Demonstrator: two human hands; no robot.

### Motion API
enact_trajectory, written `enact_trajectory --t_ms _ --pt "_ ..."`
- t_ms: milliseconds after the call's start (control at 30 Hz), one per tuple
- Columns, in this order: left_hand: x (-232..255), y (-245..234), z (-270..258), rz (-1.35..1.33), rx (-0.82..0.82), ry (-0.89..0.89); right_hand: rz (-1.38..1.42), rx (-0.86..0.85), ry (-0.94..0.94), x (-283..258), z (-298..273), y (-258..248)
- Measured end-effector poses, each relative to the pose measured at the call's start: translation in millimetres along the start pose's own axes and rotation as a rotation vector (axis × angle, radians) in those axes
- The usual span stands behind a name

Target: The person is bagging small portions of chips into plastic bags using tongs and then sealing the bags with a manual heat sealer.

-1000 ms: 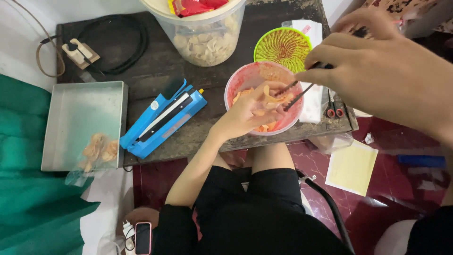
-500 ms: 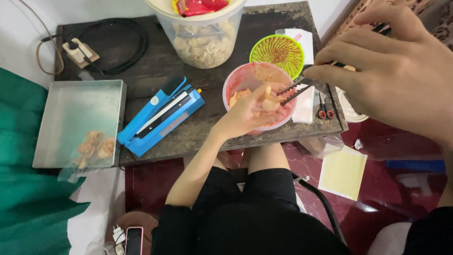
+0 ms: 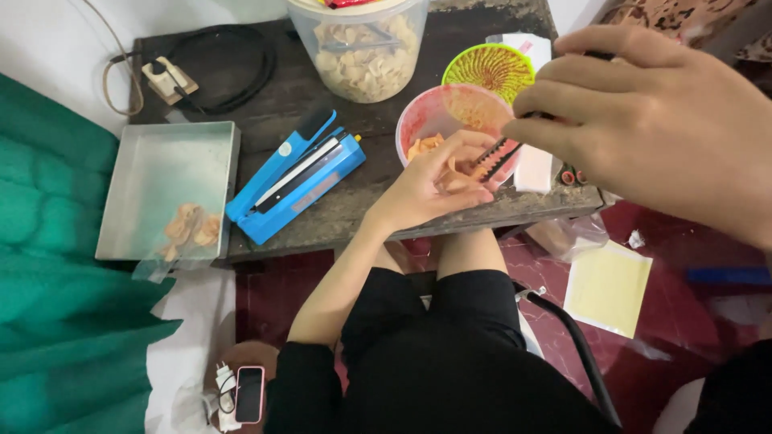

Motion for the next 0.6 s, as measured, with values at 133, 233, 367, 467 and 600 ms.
enact_trajectory --t_ms 133,233,367,467,600 --pt "6.3 4.5 -6.9 -0.061 0.008 -0.067 0.115 0.001 -0.048 -14.4 14.5 -5.8" --pt "15.8 6.3 -12.3 -0.133 0.005 -0.081 0.121 -0.03 -0.083 -24.7 23.9 -10.9" --pt "25.4 3.3 -15.2 -0.183 0.054 0.021 0.094 -0.045 -0.048 -28.1 22.2 -21.6" --pt "32.2 2.3 -20.3 -0.257 0.057 0.081 -0.069 0.026 -0.056 -19.0 16.0 -24.5" --pt "37.2 3.6 -19.8 -0.171 0.04 0.097 0.123 -0.002 -0.097 -30.2 20.7 -19.3"
Point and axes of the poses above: each hand's wrist, its own z-axis towards the middle knuckle, its own y-axis out of the palm, x = y × z, the point moved 3 cm from there along z, towards the middle knuckle
